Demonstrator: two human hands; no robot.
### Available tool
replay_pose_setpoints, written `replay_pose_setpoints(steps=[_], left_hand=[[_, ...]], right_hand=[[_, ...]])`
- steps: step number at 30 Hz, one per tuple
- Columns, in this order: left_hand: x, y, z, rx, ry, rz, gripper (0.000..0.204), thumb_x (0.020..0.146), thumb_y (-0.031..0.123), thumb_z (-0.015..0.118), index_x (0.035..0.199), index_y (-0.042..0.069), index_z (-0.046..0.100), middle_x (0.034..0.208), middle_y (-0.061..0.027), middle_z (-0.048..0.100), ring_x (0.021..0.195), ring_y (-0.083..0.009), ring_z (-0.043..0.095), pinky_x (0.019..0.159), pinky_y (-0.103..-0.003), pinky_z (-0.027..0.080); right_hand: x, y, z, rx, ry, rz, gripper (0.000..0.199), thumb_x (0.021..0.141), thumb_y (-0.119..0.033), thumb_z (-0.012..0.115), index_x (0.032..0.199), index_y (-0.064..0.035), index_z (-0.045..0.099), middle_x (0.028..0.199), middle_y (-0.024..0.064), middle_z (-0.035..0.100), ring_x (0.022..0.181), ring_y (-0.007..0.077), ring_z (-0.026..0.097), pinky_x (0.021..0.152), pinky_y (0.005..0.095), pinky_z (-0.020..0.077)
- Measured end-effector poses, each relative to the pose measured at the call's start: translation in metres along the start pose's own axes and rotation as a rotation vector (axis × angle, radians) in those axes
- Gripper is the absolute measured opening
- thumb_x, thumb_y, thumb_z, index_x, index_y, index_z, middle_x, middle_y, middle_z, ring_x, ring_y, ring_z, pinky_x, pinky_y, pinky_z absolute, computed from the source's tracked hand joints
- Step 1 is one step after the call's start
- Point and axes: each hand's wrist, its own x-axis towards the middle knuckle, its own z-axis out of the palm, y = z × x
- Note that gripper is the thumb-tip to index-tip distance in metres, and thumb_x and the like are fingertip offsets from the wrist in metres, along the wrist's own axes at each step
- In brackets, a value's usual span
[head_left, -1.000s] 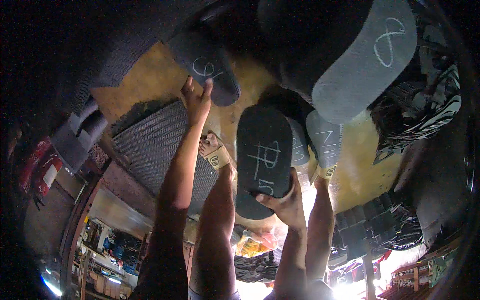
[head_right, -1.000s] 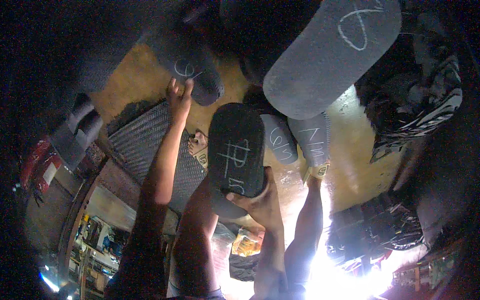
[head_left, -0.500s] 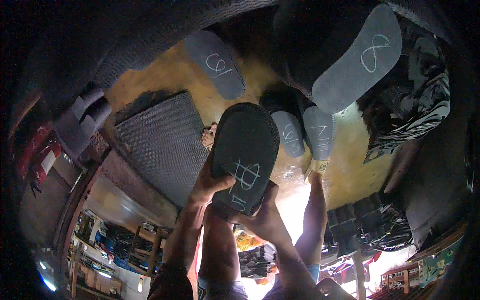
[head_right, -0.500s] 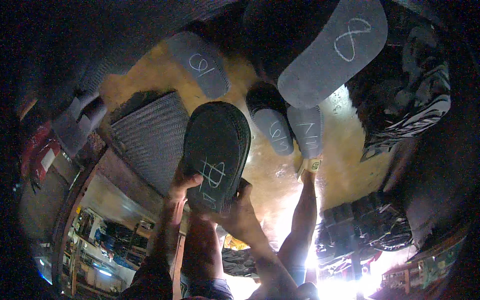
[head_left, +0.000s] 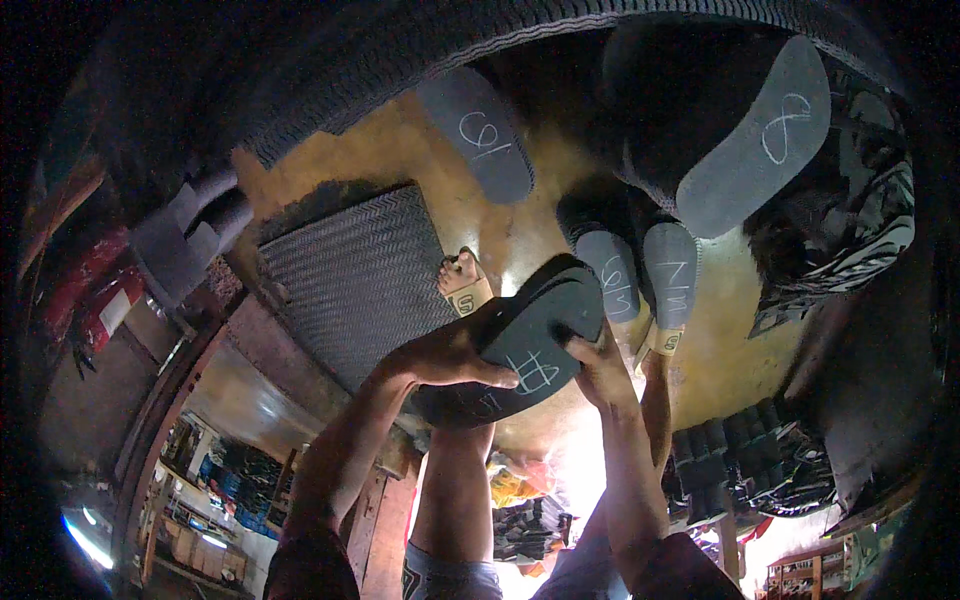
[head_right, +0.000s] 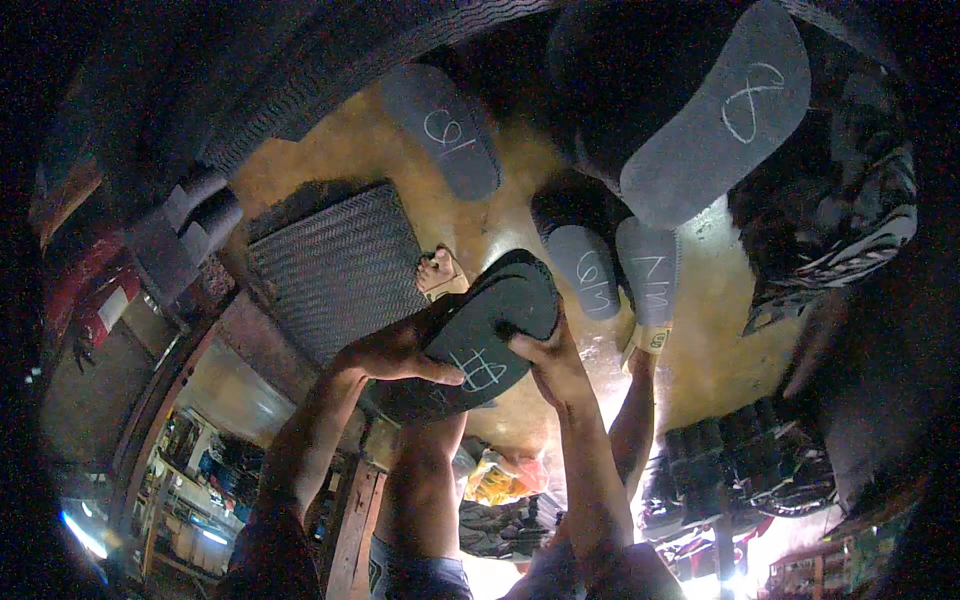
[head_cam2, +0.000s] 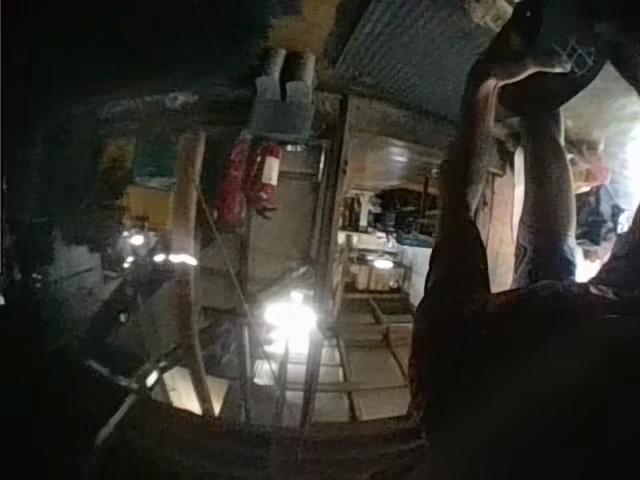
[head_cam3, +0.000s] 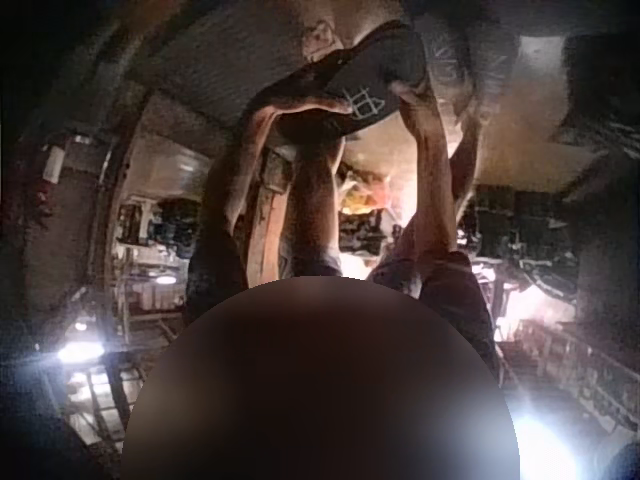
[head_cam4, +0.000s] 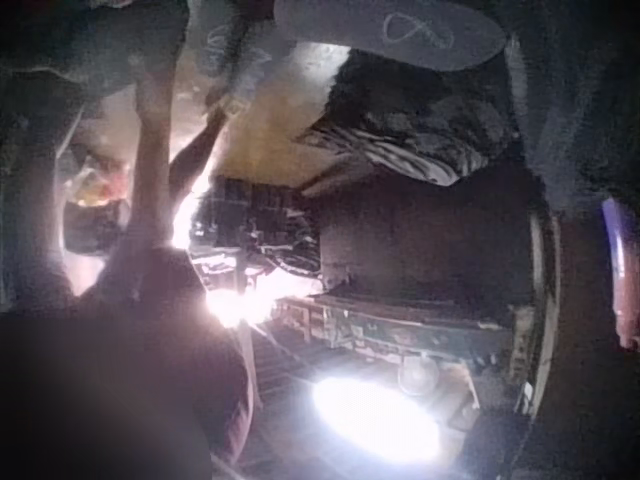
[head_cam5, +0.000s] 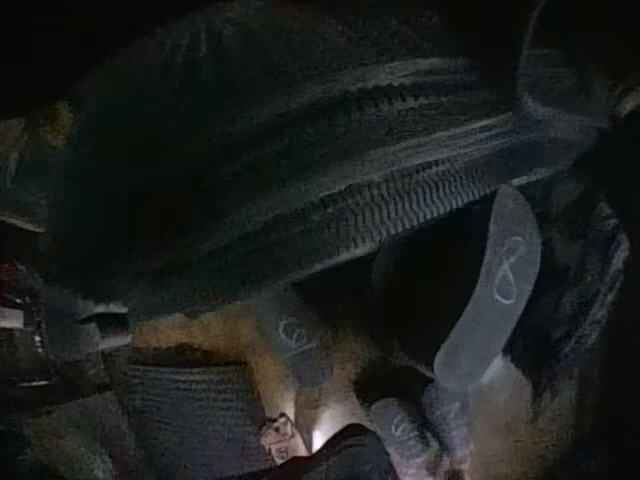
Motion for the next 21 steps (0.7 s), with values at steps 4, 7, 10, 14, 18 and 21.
replay_pose_setpoints(steps=[4,7,10,14,18,21], left_hand=[[-0.007,-0.025,-0.005,-0.124,0.063,-0.179,0.095,0.079,0.035,0.087,0.151,-0.002,0.037,0.143,-0.0207,0.053,0.137,-0.0307,0.048,0.118,-0.042,0.035],[-0.029,-0.042,-0.021,-0.101,0.062,-0.279,0.094,0.08,0.04,0.087,0.151,-0.002,0.04,0.146,-0.0186,0.054,0.141,-0.0301,0.045,0.12,-0.042,0.031],[-0.044,-0.049,-0.037,-0.193,0.228,-0.269,0.085,0.078,0.03,0.087,0.146,-0.002,0.048,0.141,-0.0152,0.059,0.134,-0.0292,0.05,0.117,-0.04,0.034],[-0.016,-0.027,-0.099,-0.05,0.525,-0.151,0.072,0.073,0.019,0.086,0.138,0.001,0.059,0.129,-0.0123,0.066,0.124,-0.0259,0.057,0.112,-0.036,0.038],[0.026,0.021,-0.179,0.292,0.54,-0.078,0.071,0.067,0.02,0.088,0.132,0.002,0.064,0.126,-0.012,0.067,0.121,-0.0258,0.06,0.109,-0.036,0.042],[0.06,0.05,-0.227,0.705,0.527,0.201,0.066,0.069,0.022,0.089,0.129,0.004,0.067,0.131,-0.013,0.067,0.13,-0.0291,0.059,0.112,-0.038,0.042]], right_hand=[[0.015,0.0,0.011,0.181,0.156,0.118,0.068,0.089,-0.016,0.08,0.146,-0.0038,0.046,0.135,0.0105,0.061,0.125,0.0232,0.059,0.109,0.0393,0.0467],[0.023,0.005,0.015,0.232,0.191,0.071,0.067,0.09,-0.021,0.081,0.146,-0.0033,0.047,0.135,0.0093,0.06,0.127,0.0227,0.058,0.109,0.039,0.0473],[0.033,0.013,0.02,0.299,0.242,0.01,0.068,0.09,-0.02,0.08,0.146,-0.0043,0.044,0.136,0.0094,0.059,0.126,0.0226,0.057,0.109,0.0389,0.047],[0.063,0.024,0.033,0.291,0.293,-0.116,0.07,0.088,-0.018,0.082,0.145,-0.0083,0.043,0.134,0.0105,0.058,0.125,0.023,0.058,0.11,0.0397,0.047],[0.118,0.033,0.048,0.434,0.246,-0.236,0.065,0.089,-0.013,0.079,0.144,-0.0106,0.044,0.135,0.0117,0.058,0.124,0.0266,0.058,0.109,0.0417,0.0495],[0.159,0.042,0.049,0.545,0.137,-0.322,0.062,0.091,-0.015,0.078,0.144,-0.015,0.046,0.137,0.011,0.057,0.127,0.0268,0.056,0.106,0.0418,0.051]])
